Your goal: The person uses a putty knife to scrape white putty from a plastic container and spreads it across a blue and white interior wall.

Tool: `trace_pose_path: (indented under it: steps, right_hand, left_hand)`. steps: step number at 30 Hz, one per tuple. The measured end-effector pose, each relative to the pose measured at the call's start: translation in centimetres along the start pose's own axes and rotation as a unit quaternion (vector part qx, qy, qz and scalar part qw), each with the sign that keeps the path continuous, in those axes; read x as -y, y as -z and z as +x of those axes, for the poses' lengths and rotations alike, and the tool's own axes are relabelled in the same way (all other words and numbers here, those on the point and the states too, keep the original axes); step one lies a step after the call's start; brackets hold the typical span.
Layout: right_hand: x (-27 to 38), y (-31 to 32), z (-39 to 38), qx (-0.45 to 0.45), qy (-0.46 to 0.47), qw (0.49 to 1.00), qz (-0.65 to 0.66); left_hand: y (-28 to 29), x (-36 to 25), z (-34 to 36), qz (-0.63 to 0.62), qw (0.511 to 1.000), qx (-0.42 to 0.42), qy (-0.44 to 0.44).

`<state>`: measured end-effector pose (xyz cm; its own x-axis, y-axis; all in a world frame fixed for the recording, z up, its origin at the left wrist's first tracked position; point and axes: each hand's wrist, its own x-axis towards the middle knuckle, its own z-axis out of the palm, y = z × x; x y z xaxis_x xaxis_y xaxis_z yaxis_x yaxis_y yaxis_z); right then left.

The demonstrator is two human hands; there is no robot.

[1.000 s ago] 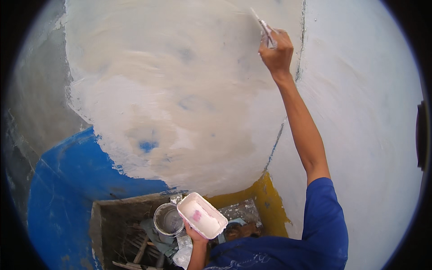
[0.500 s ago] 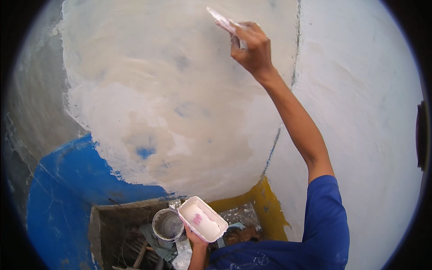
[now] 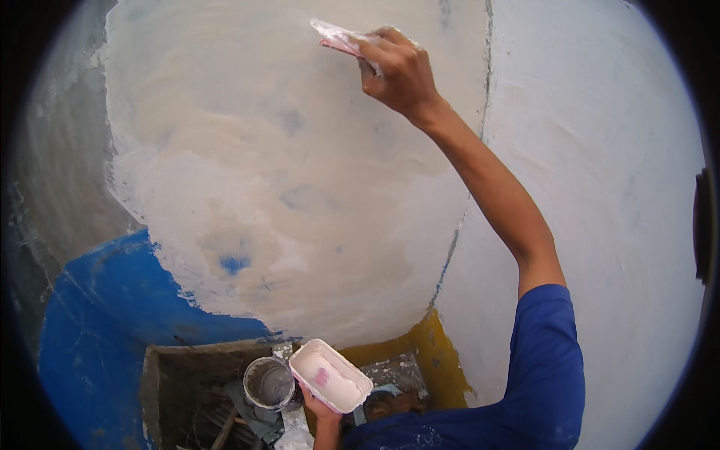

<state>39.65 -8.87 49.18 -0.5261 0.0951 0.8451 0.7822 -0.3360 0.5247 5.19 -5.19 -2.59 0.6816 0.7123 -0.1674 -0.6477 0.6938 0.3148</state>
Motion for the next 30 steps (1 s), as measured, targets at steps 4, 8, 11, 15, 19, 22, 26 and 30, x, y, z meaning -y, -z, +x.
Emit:
trace_pose_path:
  steps: [4,8,11,15,19,22,26,30]
  right_hand:
    - [-15.4,3.8,3.8,-0.093,-0.133,0.964,-0.211]
    - [-17.8,2.9,3.5,-0.071,-0.127,0.962,-0.23]
    - [-6.9,-0.2,0.7,-0.016,0.002,0.997,-0.077]
    - [0.2,-1.4,-1.2,0.066,0.063,0.992,0.09]
    - [-11.3,2.9,5.0,-0.122,-0.089,0.986,-0.073]
    - [-20.4,3.9,8.4,-0.218,-0.093,0.927,-0.292]
    - [-13.2,0.9,6.3,-0.037,-0.083,0.987,-0.133]
    - [0.4,-2.6,-0.4,0.056,0.042,0.997,0.011]
  left_hand:
    - [0.0,1.7,-0.3,0.022,0.998,0.056,-0.01]
    - [-0.8,3.3,-1.2,0.005,0.999,0.019,-0.04]
    - [-0.1,4.1,-2.0,0.017,0.997,0.047,-0.053]
    - [1.4,5.6,-1.6,0.029,0.997,0.055,-0.053]
    - [0.8,6.4,-2.8,0.03,0.996,0.041,-0.069]
    - [-0.1,6.2,-4.8,0.019,0.994,0.036,-0.099]
    - [2.1,5.6,-5.4,0.007,0.992,-0.001,-0.123]
    - [3.3,4.9,-4.2,0.021,0.995,0.019,-0.091]
